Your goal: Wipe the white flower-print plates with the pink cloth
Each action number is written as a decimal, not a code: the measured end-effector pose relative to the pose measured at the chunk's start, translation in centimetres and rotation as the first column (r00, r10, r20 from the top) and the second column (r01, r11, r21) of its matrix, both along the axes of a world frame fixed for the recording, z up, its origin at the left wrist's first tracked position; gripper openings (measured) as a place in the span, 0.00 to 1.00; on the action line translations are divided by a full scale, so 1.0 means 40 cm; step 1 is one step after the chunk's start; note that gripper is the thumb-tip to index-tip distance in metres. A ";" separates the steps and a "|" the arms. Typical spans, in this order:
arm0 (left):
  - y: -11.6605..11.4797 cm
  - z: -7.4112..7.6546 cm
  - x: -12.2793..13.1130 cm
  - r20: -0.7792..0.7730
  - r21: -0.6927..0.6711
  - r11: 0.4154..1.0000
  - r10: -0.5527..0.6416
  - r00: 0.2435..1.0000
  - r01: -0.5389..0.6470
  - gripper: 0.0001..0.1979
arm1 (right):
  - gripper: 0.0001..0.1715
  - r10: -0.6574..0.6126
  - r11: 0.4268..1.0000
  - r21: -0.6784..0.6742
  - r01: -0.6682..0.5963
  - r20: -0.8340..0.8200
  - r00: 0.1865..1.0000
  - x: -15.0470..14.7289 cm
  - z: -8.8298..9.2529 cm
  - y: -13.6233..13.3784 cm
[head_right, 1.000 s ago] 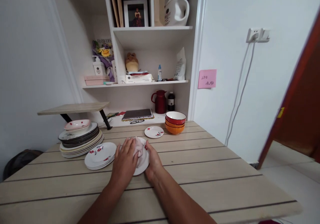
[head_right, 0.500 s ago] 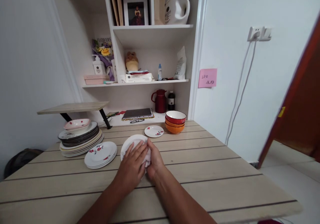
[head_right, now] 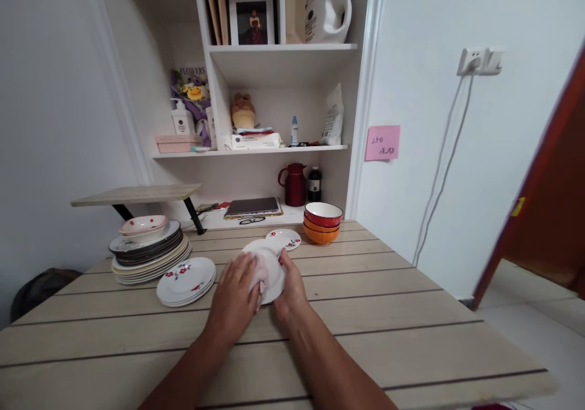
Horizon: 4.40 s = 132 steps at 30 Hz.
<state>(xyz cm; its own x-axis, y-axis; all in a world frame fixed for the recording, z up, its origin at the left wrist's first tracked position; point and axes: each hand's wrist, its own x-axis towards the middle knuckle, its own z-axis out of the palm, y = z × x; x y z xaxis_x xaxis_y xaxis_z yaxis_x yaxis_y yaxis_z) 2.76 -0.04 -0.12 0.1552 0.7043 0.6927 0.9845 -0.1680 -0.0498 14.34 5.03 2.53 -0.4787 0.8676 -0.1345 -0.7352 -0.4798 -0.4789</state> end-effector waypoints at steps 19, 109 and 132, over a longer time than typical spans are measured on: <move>0.020 -0.001 -0.051 0.153 -0.039 0.985 0.171 0.973 -0.167 0.23 | 0.21 -0.036 0.999 -0.037 0.039 0.079 0.996 -0.015 -0.013 0.001; -0.007 0.036 -0.024 0.156 0.126 0.951 0.262 0.952 -0.283 0.19 | 0.27 0.206 0.977 0.047 -0.206 0.003 0.978 -0.045 -0.052 -0.005; 0.010 0.000 -0.014 0.001 0.067 0.997 0.038 0.999 -0.038 0.17 | 0.26 0.080 0.997 0.011 -0.079 -0.025 0.996 -0.023 -0.028 0.004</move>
